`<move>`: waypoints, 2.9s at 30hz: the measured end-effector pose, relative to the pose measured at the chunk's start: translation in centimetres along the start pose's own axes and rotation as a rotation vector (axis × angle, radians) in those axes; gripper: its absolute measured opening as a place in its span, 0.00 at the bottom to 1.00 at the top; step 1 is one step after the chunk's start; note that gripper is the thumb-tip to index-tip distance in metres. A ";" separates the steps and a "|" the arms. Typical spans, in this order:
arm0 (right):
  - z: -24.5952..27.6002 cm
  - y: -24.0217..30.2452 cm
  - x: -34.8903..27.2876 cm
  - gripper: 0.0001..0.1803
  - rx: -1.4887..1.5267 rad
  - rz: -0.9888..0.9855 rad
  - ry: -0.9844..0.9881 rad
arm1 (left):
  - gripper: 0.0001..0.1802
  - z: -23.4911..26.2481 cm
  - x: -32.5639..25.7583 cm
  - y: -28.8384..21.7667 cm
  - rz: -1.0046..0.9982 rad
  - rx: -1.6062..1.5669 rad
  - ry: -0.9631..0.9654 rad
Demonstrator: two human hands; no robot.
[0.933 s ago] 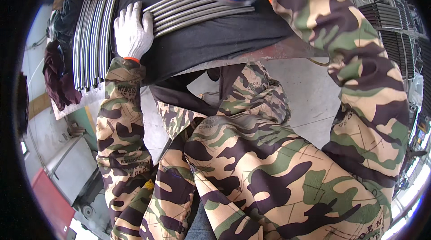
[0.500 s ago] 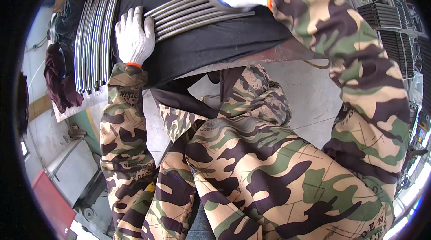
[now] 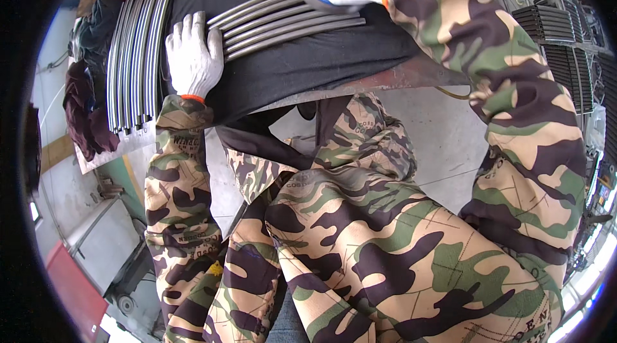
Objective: The recorder is sanding several cylindrical metal tubes using a handheld pneumatic orbital sander on a workbench.
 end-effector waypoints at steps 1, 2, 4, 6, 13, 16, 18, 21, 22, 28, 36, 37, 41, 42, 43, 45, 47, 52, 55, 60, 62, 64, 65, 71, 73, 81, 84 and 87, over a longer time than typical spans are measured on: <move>0.7 0.9 -0.6 0.14 0.027 0.016 0.022 | 0.27 0.2 -0.2 -0.2 0.005 -0.002 0.008; 1.0 1.3 -1.0 0.14 0.054 0.033 0.044 | 0.27 0.3 -0.4 -0.2 0.010 -0.004 0.017; 0.7 0.6 -0.9 0.13 0.044 0.034 0.013 | 0.27 -0.2 -0.2 -0.1 -0.027 0.012 -0.040; 0.4 -0.3 -0.6 0.13 0.012 0.023 -0.050 | 0.27 -0.6 0.2 -0.1 -0.020 0.000 -0.034; 2.3 1.4 -2.0 0.13 0.073 0.003 0.066 | 0.26 -0.6 -0.1 0.1 -0.048 0.021 -0.085; 0.6 0.5 -0.8 0.13 0.014 0.017 -0.037 | 0.25 -0.4 0.3 0.0 -0.047 -0.003 -0.060; 0.4 0.8 -0.9 0.13 0.021 0.010 -0.043 | 0.24 -0.7 0.0 0.2 -0.027 -0.016 -0.041; 1.7 3.4 -1.0 0.14 0.091 0.002 0.124 | 0.23 -1.2 0.0 0.5 -0.078 -0.004 -0.163; 1.8 3.4 -0.7 0.14 0.090 -0.002 0.128 | 0.23 -1.3 0.1 0.2 -0.119 -0.018 -0.231; 0.2 3.6 1.7 0.16 0.089 -0.063 0.179 | 0.23 -1.0 0.1 0.1 -0.087 0.003 -0.184; -0.6 4.5 2.8 0.15 0.053 -0.028 0.095 | 0.23 -0.9 -0.3 0.1 -0.082 -0.015 -0.210; 0.3 5.3 2.5 0.14 0.078 -0.024 0.129 | 0.23 -0.9 -0.2 0.1 -0.081 -0.020 -0.221; 0.2 5.7 2.4 0.14 0.114 -0.009 0.123 | 0.24 -1.6 0.9 0.3 -0.085 0.009 -0.192; -0.2 5.5 2.8 0.14 0.104 -0.029 0.103 | 0.24 -1.6 0.8 0.2 -0.087 0.004 -0.192; -0.9 5.3 3.6 0.14 0.076 -0.031 0.080 | 0.24 -1.6 0.7 0.4 -0.070 0.007 -0.164; -0.9 5.1 3.4 0.14 0.072 -0.049 0.091 | 0.24 -1.8 0.6 0.5 -0.042 0.011 -0.120; -0.4 5.5 2.8 0.14 0.084 -0.021 0.144 | 0.24 -2.0 0.5 0.7 -0.062 0.020 -0.185; -1.0 5.0 3.8 0.15 0.021 -0.072 0.101 | 0.25 -2.2 0.8 0.7 -0.050 0.042 -0.143; -0.6 5.6 3.7 0.16 0.046 -0.071 0.126 | 0.24 -2.6 0.6 1.0 -0.054 0.020 -0.184; 0.3 7.5 3.9 0.15 0.130 -0.069 0.163 | 0.24 -2.8 0.9 1.0 -0.090 0.018 -0.269; -1.5 6.7 5.2 0.15 0.100 -0.038 0.059 | 0.24 -2.6 0.9 0.8 -0.083 0.025 -0.236; -2.8 6.5 5.5 0.15 0.047 -0.068 0.106 | 0.24 -2.4 0.7 0.7 -0.054 0.012 -0.170; -2.2 7.3 5.3 0.15 0.086 -0.052 0.132 | 0.23 -2.2 0.5 0.6 -0.059 0.013 -0.209; -1.8 7.4 5.6 0.15 0.120 -0.053 0.040 | 0.24 -2.3 1.1 0.6 -0.074 0.017 -0.214; -2.5 6.6 6.2 0.15 0.073 -0.054 0.051 | 0.24 -2.2 0.8 0.8 -0.058 0.030 -0.189; -1.4 5.2 4.2 0.15 0.046 -0.124 0.085 | 0.24 -2.9 1.4 0.9 -0.058 0.043 -0.215; -1.1 5.1 3.4 0.15 0.019 -0.090 0.098 | 0.23 -3.1 1.1 1.2 -0.050 0.062 -0.196; 0.1 5.7 2.2 0.15 0.079 -0.051 0.102 | 0.23 -3.0 1.6 1.1 -0.059 0.052 -0.206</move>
Point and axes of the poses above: each hand's wrist, its own x-axis towards the middle knuckle, its own z-axis out of the back of the hand, y = z × x, the point moved 3 cm from there along x, towards the middle knuckle, and after that the axes turned 15 degrees about -y, right-handed, at the moved point
